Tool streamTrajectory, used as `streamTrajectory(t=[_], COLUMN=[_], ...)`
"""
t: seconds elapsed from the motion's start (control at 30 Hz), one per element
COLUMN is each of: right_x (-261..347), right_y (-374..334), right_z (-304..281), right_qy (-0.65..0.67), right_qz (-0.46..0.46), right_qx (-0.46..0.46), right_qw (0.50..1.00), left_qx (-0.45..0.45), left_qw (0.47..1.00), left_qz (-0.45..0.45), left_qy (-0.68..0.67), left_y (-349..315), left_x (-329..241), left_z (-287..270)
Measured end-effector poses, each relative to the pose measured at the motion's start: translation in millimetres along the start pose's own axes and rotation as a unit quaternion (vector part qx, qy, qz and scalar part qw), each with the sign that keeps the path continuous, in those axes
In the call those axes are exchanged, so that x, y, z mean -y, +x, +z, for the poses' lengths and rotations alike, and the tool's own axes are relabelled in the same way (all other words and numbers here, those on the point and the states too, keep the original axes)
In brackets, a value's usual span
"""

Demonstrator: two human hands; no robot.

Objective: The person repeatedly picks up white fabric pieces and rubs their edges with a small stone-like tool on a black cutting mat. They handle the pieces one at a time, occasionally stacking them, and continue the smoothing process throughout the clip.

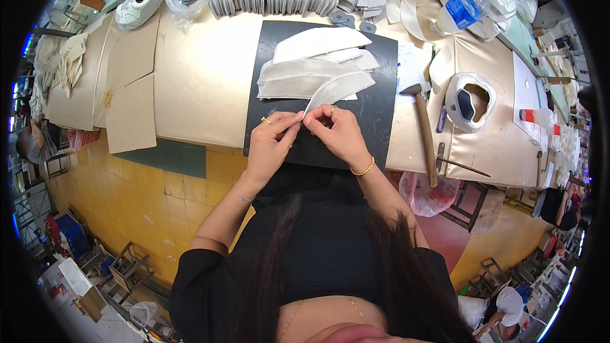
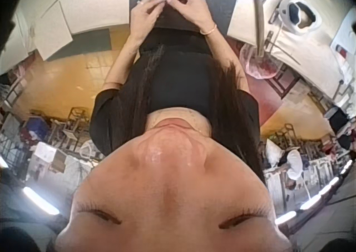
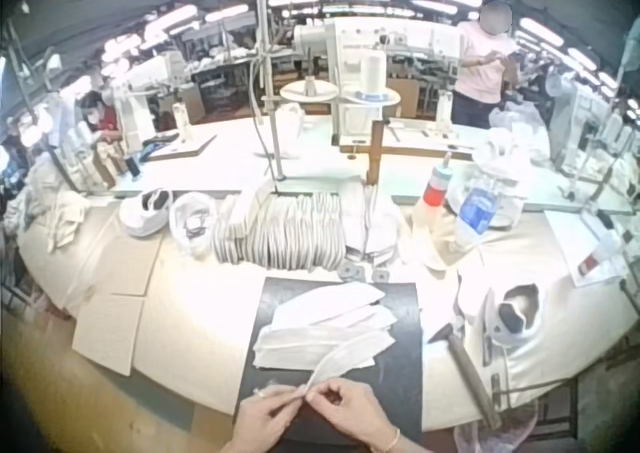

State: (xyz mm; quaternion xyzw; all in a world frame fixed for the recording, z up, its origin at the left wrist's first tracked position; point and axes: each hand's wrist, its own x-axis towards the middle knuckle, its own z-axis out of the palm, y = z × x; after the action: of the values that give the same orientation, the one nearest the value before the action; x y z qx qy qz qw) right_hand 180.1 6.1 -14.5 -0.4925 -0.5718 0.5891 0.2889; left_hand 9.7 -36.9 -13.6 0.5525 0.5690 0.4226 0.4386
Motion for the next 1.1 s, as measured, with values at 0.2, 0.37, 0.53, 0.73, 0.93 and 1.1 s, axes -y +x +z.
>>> streamTrajectory(t=[0.2, 0.37, 0.53, 0.73, 0.93, 1.1], right_x=[-4.1, 5.8, 1.8, -2.0, -5.1, -4.1], right_y=[1.0, -3.2, -2.4, 0.6, 1.5, 1.1], right_z=[-2.1, 2.2, 1.4, -2.2, -2.9, -2.5], right_qy=[0.032, 0.039, 0.015, 0.076, 0.142, 0.118], right_qz=[0.021, 0.029, 0.018, 0.042, 0.067, 0.066], right_qx=[0.034, 0.012, 0.014, 0.052, 0.081, 0.08], right_qw=[0.999, 0.999, 1.0, 0.995, 0.984, 0.988], left_qx=[0.031, 0.019, -0.007, -0.009, 0.028, 0.063], left_qw=[0.973, 0.995, 0.987, 0.988, 0.998, 0.951], left_qz=[-0.141, -0.048, 0.108, 0.125, 0.011, -0.195], left_qy=[-0.178, -0.083, 0.122, 0.088, -0.053, -0.232], left_y=[-0.6, -0.4, 0.2, 3.3, 1.3, 2.2], left_x=[-2.9, -2.2, -10.1, -1.2, 7.8, -1.2], left_z=[-5.3, -5.5, -4.2, -6.4, -11.3, -13.5])
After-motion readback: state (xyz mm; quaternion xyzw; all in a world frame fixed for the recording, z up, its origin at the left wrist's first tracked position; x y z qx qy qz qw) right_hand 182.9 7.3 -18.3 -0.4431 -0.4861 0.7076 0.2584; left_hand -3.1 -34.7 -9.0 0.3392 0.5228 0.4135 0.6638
